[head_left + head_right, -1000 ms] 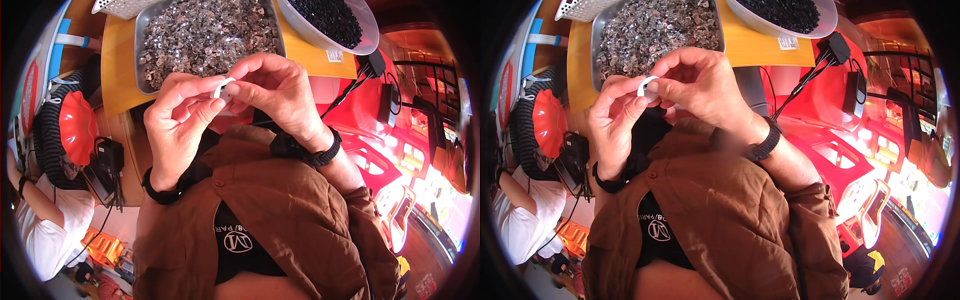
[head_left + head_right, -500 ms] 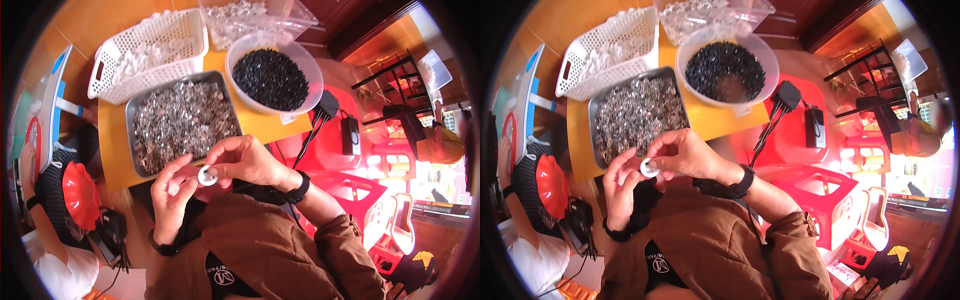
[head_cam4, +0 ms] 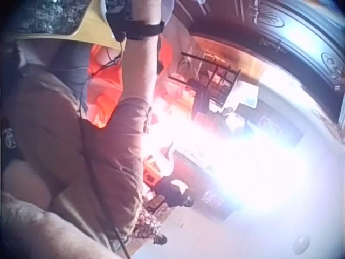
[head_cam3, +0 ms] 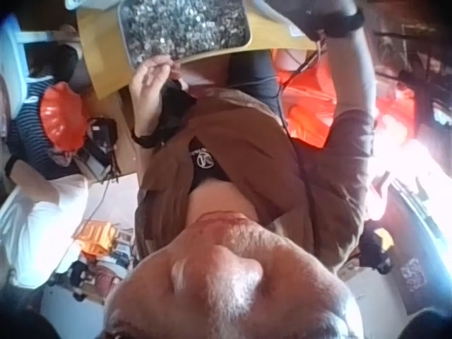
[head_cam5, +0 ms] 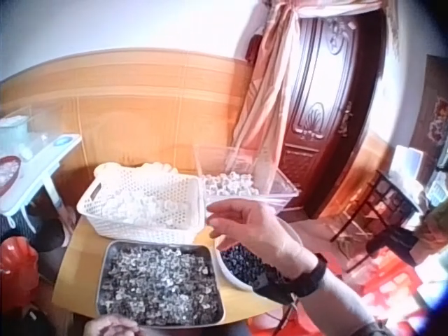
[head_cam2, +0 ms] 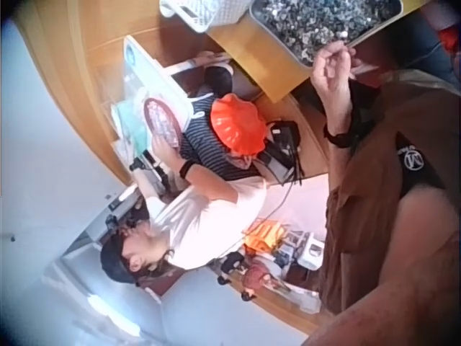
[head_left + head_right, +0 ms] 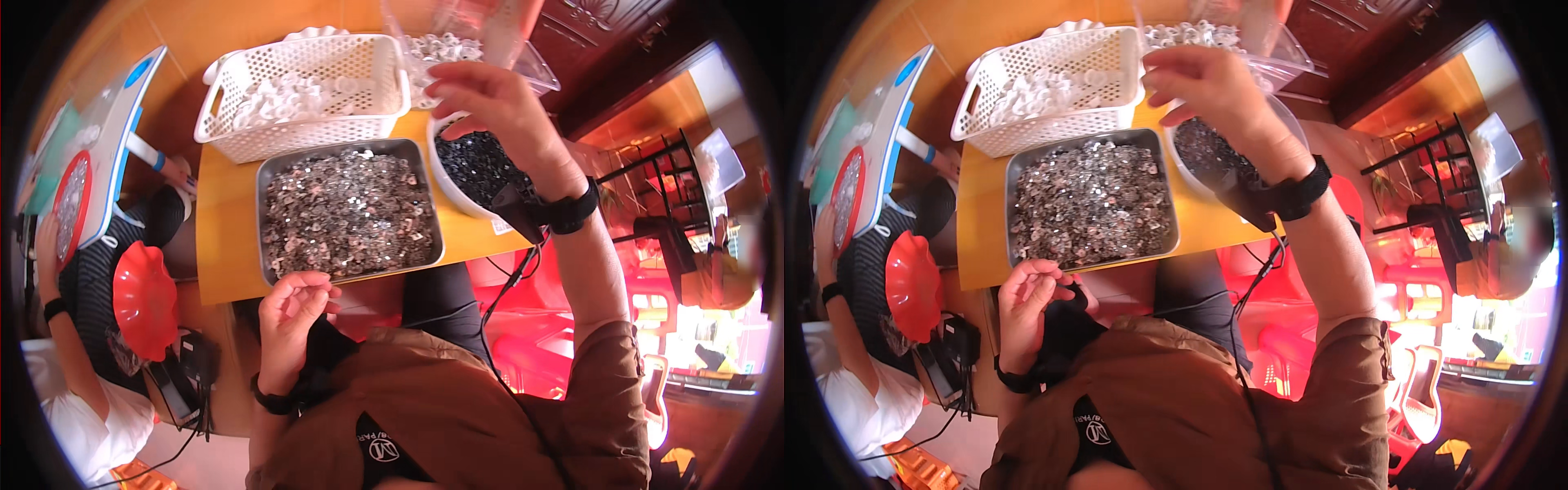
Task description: Assembling small metal and plastic parts into white plastic housing units.
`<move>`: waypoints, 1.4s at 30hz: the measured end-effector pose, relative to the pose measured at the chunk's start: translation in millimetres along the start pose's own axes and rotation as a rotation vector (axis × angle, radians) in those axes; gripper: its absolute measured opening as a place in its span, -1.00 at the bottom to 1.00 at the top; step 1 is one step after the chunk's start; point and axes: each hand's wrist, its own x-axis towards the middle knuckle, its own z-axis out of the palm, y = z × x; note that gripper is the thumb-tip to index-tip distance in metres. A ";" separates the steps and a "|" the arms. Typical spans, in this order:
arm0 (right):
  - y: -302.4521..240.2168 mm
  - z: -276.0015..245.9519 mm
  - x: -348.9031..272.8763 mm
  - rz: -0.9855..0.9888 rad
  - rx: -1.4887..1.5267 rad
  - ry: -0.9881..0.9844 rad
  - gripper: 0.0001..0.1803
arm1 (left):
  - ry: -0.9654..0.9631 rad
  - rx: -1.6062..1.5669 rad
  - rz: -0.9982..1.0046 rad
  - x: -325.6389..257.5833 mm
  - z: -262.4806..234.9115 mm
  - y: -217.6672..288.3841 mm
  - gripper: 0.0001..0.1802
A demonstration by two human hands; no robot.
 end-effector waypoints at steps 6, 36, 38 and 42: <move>25.6 57.3 92.2 -0.232 -0.663 -0.200 -0.71 | -0.009 -0.053 -0.020 3.6 -21.6 -4.6 -0.82; -11.8 73.7 -57.9 -0.255 0.155 -0.398 -0.46 | -0.063 -0.151 0.085 3.8 7.3 18.0 -0.63; -6.9 85.6 -89.6 -0.409 -0.126 -0.387 -0.41 | -0.071 -0.249 0.091 4.6 18.3 19.6 -0.62; 18.2 116.5 -134.5 -0.452 -0.153 -0.248 -0.39 | -0.177 -0.304 -0.011 -2.7 19.3 6.2 -0.61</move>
